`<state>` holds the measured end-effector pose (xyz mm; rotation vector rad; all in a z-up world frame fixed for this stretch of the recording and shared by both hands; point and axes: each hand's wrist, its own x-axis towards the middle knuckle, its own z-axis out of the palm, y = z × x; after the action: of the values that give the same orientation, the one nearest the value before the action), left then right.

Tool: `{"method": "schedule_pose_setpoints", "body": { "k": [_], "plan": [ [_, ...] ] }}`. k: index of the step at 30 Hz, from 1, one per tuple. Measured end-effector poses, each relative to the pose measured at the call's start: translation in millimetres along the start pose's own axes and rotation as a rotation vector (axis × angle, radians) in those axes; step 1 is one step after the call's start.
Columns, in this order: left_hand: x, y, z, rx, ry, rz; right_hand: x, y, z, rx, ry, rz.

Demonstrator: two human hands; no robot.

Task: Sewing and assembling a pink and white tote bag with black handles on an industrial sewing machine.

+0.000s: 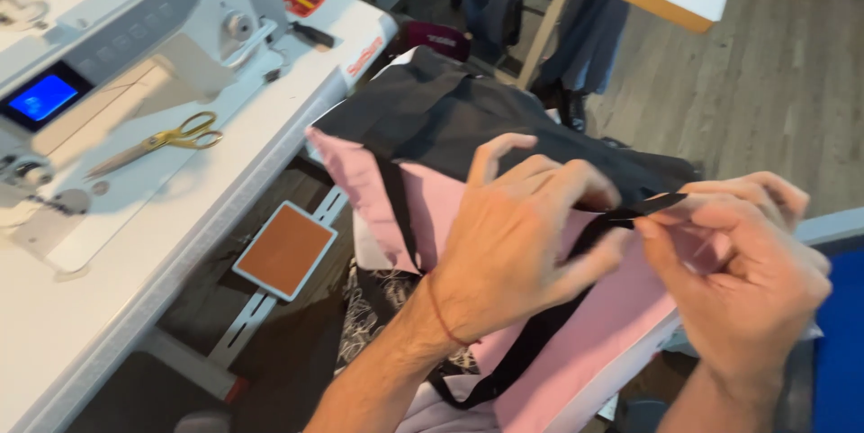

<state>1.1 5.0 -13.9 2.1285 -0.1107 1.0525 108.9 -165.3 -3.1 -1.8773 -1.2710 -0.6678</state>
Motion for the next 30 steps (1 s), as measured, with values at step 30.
{"method": "schedule_pose_setpoints", "body": {
  "k": [30],
  "plan": [
    [11.8, -37.9, 20.0, 0.068, 0.016, 0.003, -12.4, 6.1, 15.6, -0.161, 0.069, -0.071]
  ]
}}
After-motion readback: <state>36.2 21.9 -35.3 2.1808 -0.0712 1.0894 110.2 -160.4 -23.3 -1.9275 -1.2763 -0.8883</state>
